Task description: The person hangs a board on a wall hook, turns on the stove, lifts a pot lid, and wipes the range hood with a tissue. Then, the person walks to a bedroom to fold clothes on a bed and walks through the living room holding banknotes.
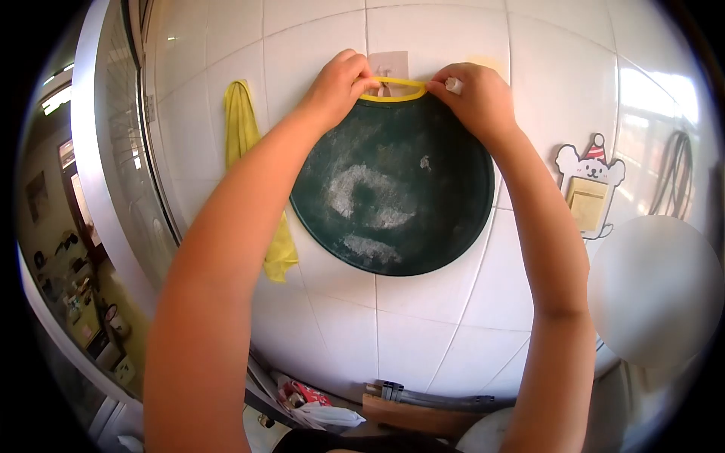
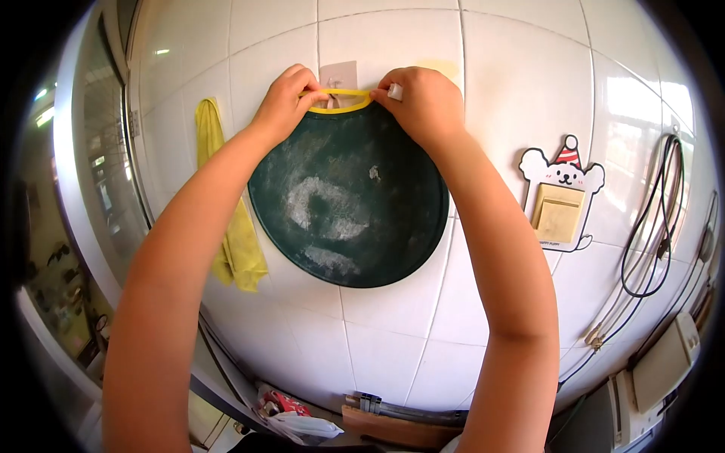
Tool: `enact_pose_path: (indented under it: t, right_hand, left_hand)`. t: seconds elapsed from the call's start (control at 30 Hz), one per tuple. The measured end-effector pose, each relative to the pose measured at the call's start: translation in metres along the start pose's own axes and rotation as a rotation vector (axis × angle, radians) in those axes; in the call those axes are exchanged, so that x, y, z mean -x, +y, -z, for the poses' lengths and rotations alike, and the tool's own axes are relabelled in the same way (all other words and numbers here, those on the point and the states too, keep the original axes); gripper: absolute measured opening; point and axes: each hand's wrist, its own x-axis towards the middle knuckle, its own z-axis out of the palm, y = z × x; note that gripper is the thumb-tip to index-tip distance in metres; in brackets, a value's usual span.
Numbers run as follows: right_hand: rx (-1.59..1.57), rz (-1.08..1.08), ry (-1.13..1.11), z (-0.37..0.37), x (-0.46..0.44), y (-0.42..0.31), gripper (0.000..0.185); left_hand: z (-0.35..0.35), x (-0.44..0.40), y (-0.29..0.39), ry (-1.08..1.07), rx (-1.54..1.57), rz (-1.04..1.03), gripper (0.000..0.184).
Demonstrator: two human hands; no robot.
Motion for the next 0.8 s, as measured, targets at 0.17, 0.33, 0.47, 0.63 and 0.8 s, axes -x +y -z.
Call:
enact_pose_path:
  t: [0.17,0.33,0.47,0.63,0.8]
  right_hand:
    - [0.008,0.032,0.069,-0.003,0.005,-0.006,0.017]
    - [0.048,0.025,0.036,-0.004,-0.001,-0.006,0.013]
    - [0.067,0.101,0.167,-0.010,0.011,-0.005,0.012]
    - [-0.227,0.130,0.429,-0.002,0.081,-0.051,0.027]
    - [-0.707,-0.198,0.203,-0.015,0.291,-0.126,0.007]
  left_hand:
    - [-0.001,0.006,0.001,0.068,0.000,0.051,0.016]
    - [-0.010,0.006,-0.006,0.085,0.000,0.095,0.015]
    - [-0.018,0.025,-0.009,0.230,-0.081,0.115,0.015]
    - [-0.022,0.050,0.036,0.660,-0.157,0.080,0.016]
    - [-0.053,0.141,0.170,0.590,0.533,0.471,0.011]
